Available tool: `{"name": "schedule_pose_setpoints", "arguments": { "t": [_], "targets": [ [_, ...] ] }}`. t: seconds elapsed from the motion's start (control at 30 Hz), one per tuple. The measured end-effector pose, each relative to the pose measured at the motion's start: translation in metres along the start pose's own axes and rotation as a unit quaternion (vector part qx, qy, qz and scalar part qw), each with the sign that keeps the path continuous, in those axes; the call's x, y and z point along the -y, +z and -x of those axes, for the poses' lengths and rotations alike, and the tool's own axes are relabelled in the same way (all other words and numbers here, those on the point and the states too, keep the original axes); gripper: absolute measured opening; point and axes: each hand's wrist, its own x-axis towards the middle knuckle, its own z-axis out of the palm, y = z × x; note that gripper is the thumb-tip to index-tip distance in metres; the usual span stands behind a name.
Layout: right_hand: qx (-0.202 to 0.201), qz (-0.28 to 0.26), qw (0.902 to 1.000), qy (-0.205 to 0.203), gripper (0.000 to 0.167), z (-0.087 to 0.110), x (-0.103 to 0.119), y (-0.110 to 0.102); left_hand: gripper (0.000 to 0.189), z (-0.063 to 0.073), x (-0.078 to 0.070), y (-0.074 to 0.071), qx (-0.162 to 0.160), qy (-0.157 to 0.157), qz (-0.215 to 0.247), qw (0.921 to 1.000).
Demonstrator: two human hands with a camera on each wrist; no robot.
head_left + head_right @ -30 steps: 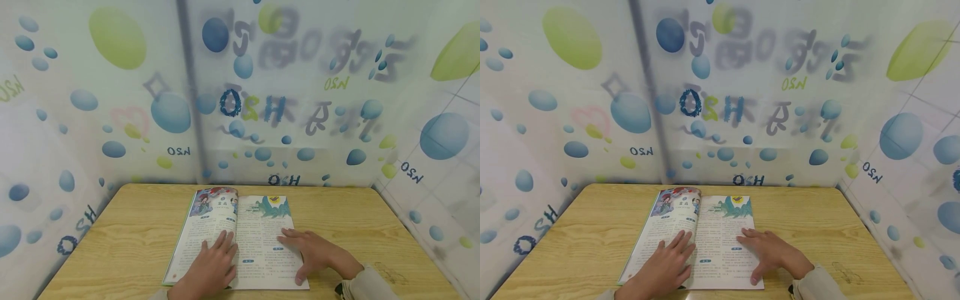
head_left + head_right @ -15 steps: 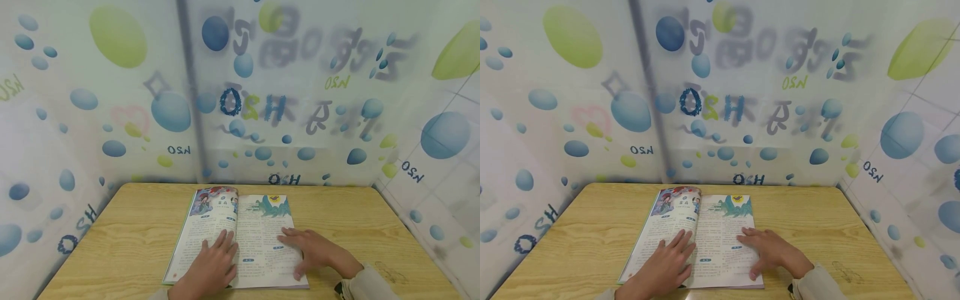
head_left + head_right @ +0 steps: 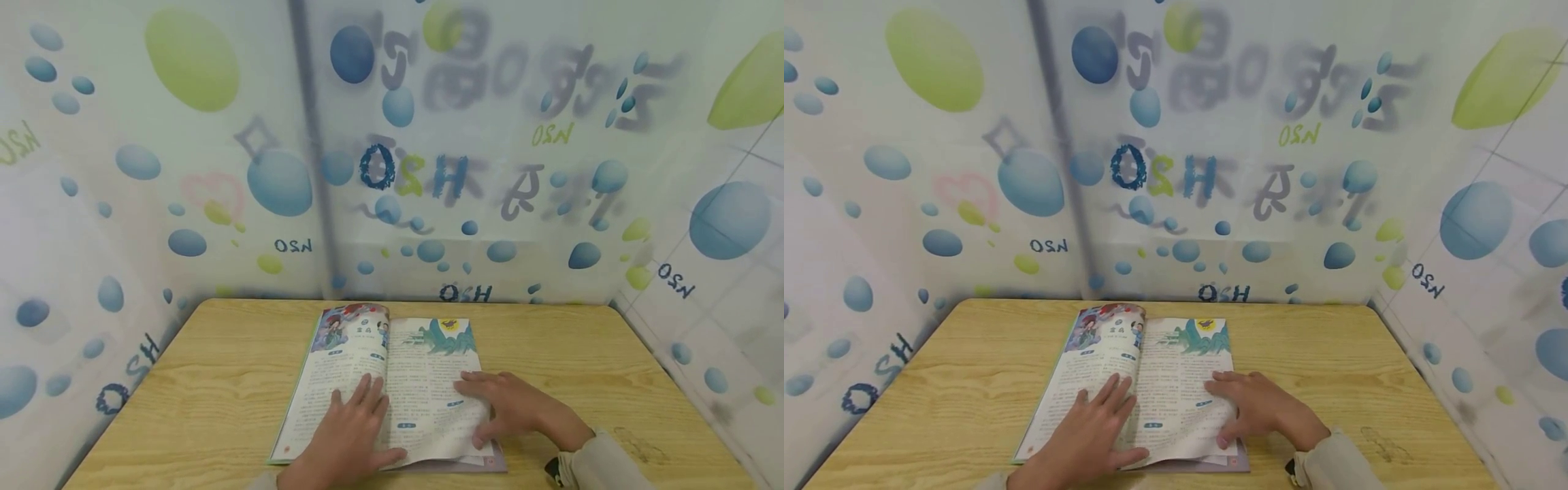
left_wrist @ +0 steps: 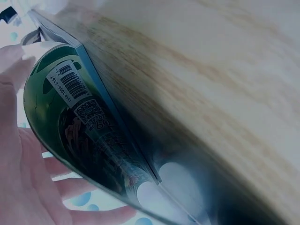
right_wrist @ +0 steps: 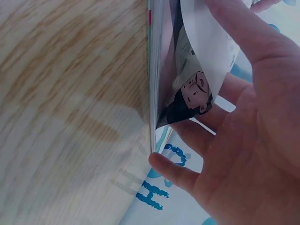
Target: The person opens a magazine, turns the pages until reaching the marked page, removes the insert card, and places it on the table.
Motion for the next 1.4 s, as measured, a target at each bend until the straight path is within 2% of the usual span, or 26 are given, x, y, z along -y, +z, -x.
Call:
{"name": "schedule_pose_setpoints", "arguments": {
  "t": [0.1, 0.2, 0.5, 0.6, 0.73, 0.83, 1.0, 1.07, 1.2, 1.4],
  "targets": [
    [-0.012, -0.008, 0.9999, 0.000, 0.089, 0.000, 0.002, -0.001, 0.101, 0.000, -0.002, -0.002, 0.017, -0.010, 0.014, 0.9997],
    [-0.034, -0.009, 0.9994, -0.003, 0.089, 0.000, 0.003, -0.001, 0.105, 0.000, -0.003, -0.004, 0.024, -0.010, 0.014, 0.9996],
    [-0.106, 0.008, 0.9940, -0.023, 0.097, 0.001, 0.008, -0.005, 0.092, 0.001, -0.002, -0.005, 0.016, 0.001, -0.013, 0.9998],
    [-0.121, 0.006, 0.9925, -0.022, 0.096, 0.001, 0.009, -0.007, 0.082, 0.001, -0.001, -0.005, -0.008, 0.016, -0.022, 0.9996],
    [-0.145, -0.014, 0.9890, -0.028, 0.087, 0.001, 0.009, -0.009, 0.072, 0.002, 0.001, -0.004, -0.068, 0.048, -0.027, 0.9962],
    [-0.156, -0.034, 0.9867, -0.029, 0.077, 0.001, 0.010, -0.009, 0.081, 0.002, 0.001, -0.004, -0.114, 0.080, -0.027, 0.9899],
    [-0.157, -0.052, 0.9861, -0.019, 0.065, 0.001, 0.010, -0.007, 0.100, 0.000, -0.001, -0.002, -0.176, 0.142, -0.034, 0.9735],
    [-0.156, -0.054, 0.9861, -0.019, 0.062, 0.001, 0.010, -0.006, 0.102, 0.000, -0.001, -0.002, -0.186, 0.159, -0.042, 0.9687],
    [-0.157, -0.071, 0.9847, -0.025, 0.055, 0.001, 0.010, -0.006, 0.098, 0.000, -0.003, -0.002, -0.185, 0.192, -0.069, 0.9613],
    [-0.174, -0.082, 0.9805, -0.040, 0.051, 0.001, 0.011, -0.007, 0.080, 0.001, -0.007, -0.001, -0.202, 0.243, -0.142, 0.9382]
  ]
}}
